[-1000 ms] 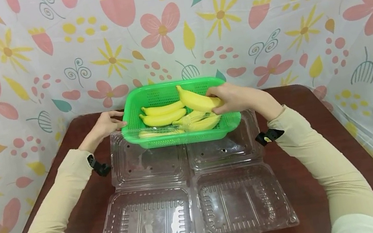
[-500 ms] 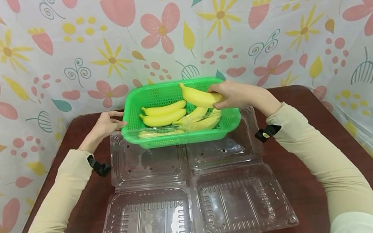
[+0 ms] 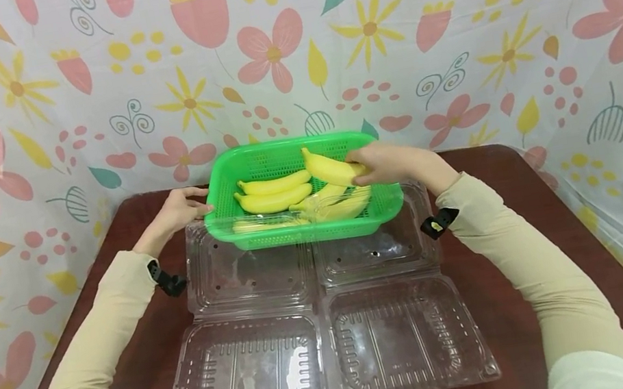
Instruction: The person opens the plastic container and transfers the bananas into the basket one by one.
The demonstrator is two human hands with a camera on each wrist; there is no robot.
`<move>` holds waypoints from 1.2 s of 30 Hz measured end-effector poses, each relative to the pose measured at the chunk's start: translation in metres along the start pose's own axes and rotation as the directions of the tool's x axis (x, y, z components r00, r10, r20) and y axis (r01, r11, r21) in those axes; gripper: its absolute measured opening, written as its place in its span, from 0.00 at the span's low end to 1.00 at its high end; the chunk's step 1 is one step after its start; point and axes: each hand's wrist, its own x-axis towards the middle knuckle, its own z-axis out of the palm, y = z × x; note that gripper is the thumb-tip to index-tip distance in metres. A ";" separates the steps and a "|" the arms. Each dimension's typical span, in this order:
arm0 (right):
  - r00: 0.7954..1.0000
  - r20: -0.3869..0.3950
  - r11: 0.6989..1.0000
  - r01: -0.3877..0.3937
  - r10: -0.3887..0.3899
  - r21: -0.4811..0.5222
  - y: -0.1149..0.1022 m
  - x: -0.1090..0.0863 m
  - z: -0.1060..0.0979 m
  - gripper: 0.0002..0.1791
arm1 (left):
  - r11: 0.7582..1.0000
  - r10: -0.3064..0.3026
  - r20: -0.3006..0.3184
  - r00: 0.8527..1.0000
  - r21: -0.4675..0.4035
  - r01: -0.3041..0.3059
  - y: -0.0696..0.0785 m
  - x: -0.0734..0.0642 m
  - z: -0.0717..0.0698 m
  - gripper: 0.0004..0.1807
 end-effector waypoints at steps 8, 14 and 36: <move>0.996 0.084 0.999 0.030 -0.027 -0.029 -0.002 0.007 0.001 0.10 | 1.000 0.001 0.007 1.000 -0.007 -0.001 0.000 0.000 -0.001 0.28; 0.990 0.140 0.999 0.022 -0.015 -0.044 -0.004 0.012 -0.001 0.05 | 1.000 -0.002 -0.009 1.000 -0.001 0.002 0.001 0.001 -0.002 0.28; 0.937 0.350 0.997 0.002 0.026 -0.078 0.011 0.028 0.013 0.11 | 1.000 0.003 -0.019 1.000 0.023 -0.002 0.000 -0.001 0.001 0.28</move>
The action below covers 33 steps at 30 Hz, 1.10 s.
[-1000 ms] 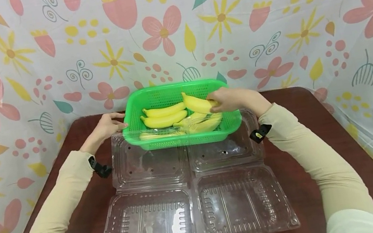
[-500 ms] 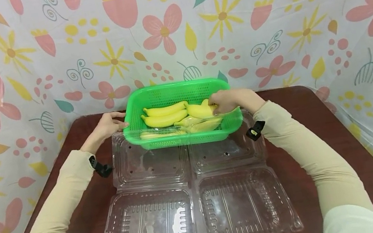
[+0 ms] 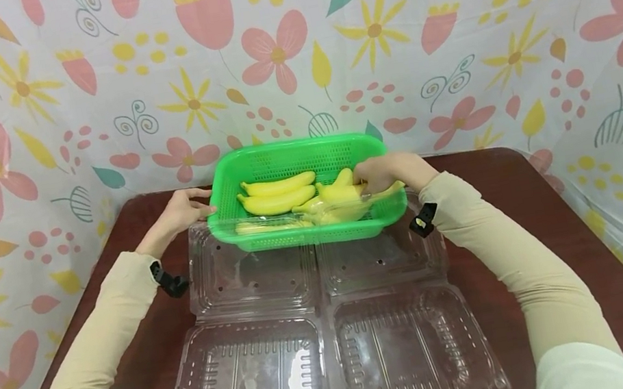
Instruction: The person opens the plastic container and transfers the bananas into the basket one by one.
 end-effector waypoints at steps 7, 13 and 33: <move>0.999 0.034 1.000 0.004 -0.005 0.022 0.001 0.003 0.002 0.11 | 1.000 -0.005 -0.002 1.000 -0.013 0.005 -0.001 0.001 0.001 0.27; 0.997 0.072 1.000 -0.016 0.014 0.025 0.005 0.006 0.004 0.08 | 0.999 0.026 -0.013 1.000 -0.032 -0.026 -0.001 0.001 0.000 0.28; 0.998 0.019 0.994 -0.069 0.068 0.085 0.007 0.001 0.008 0.20 | 0.999 0.018 -0.012 1.000 -0.030 -0.018 0.002 -0.002 0.000 0.28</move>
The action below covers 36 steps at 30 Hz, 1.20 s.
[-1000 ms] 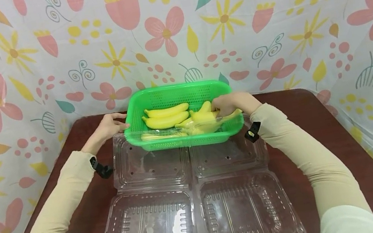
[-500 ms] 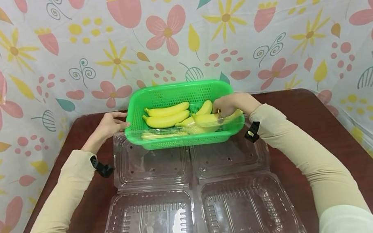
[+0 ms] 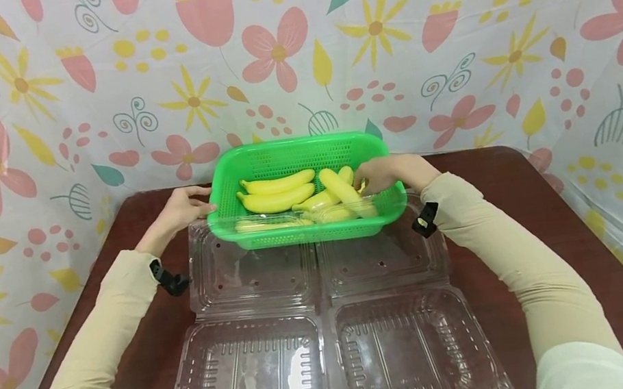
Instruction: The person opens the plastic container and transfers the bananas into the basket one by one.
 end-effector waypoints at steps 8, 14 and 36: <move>1.000 -0.017 0.998 0.015 -0.014 0.061 -0.002 -0.010 -0.001 0.20 | 1.000 0.011 0.014 1.000 -0.007 -0.011 -0.001 0.001 0.000 0.27; 0.983 -0.171 0.992 0.089 -0.073 0.092 0.003 -0.016 0.001 0.16 | 1.000 -0.005 0.021 1.000 -0.007 0.005 0.000 0.001 0.001 0.28; 0.746 -0.660 0.992 0.125 -0.091 0.004 0.004 -0.044 0.009 0.11 | 1.000 -0.010 0.008 1.000 0.005 0.010 -0.003 0.000 0.000 0.27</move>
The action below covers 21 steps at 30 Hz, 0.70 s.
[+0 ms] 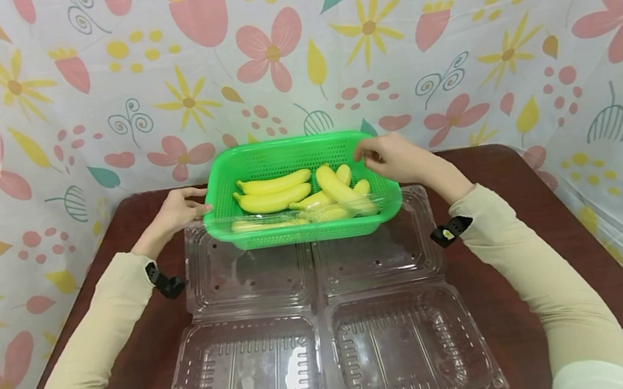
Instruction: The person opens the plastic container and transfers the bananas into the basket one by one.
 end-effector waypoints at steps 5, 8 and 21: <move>0.999 -0.048 1.000 0.000 0.001 0.006 0.001 -0.008 0.001 0.11 | 1.000 -0.004 0.018 1.000 0.005 0.004 -0.001 -0.003 0.001 0.29; 0.998 -0.059 1.000 -0.010 0.010 0.005 0.002 -0.013 0.001 0.11 | 1.000 0.009 0.036 0.999 0.008 -0.009 -0.002 -0.005 0.000 0.29; 0.980 -0.196 0.999 0.043 -0.041 0.008 0.001 -0.028 0.006 0.10 | 0.996 0.085 -0.028 0.996 0.043 -0.084 -0.011 -0.012 -0.006 0.22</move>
